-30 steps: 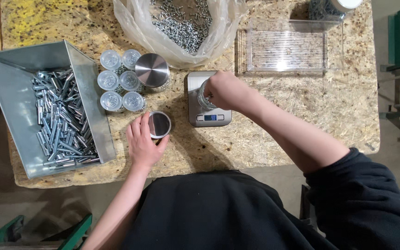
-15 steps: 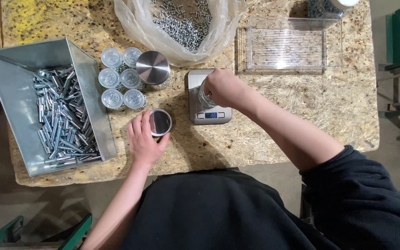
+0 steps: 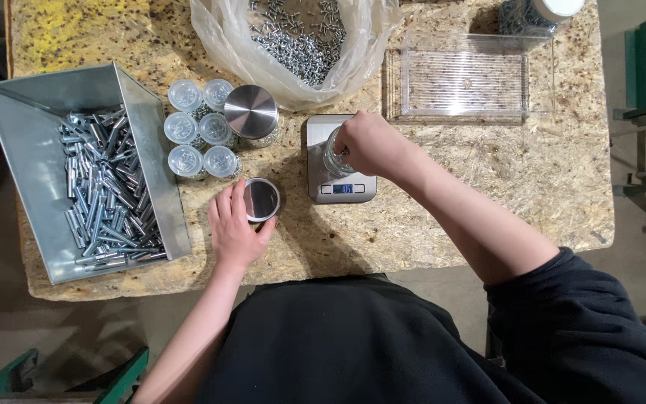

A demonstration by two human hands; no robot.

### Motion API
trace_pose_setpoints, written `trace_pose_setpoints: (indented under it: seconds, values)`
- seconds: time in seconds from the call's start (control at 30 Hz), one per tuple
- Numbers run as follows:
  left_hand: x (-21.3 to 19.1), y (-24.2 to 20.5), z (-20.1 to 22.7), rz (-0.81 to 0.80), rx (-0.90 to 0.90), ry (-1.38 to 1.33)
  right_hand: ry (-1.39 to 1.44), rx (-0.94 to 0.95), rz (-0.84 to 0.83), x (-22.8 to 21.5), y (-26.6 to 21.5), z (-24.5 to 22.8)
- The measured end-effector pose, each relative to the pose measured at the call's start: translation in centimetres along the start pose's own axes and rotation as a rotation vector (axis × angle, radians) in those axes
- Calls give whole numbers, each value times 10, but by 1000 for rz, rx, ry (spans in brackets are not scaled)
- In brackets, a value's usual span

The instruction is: The person places a metal container on a digital scale, tares it, and then scoops small metal fasteners from a plastic bag into the container. They repeat this process with a second container, filling each to a target weight before sealing them with lids.

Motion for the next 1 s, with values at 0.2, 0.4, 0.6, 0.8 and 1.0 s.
trace_pose_setpoints:
  seconds: [0.2,0.4,0.6,0.8,1.0]
  values:
    - [4,-2,-4,61,49,36,-32,-16,3,-19,-5,-8]
    - [6,-2,-6,67,60,41,13,-3,-49,-67,-12,-5]
    - [6,-2,-3,-39,18,162,222,-192,364,-120,30,12]
    - [7,2,-4,20,32,112,56,-110,251,-63,132,39]
    - [2,3,-3,65,51,85,-176,-179,200,-31,179,37]
Point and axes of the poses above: each hand's wrist, its own y-axis towards the middle knuckle, its own x-axis out of the palm, z = x × y, the point moved 8 cm from there along y, towards the middle knuckle, and after that the axes turned 8 degrees about -y, right-handed, at the moved point
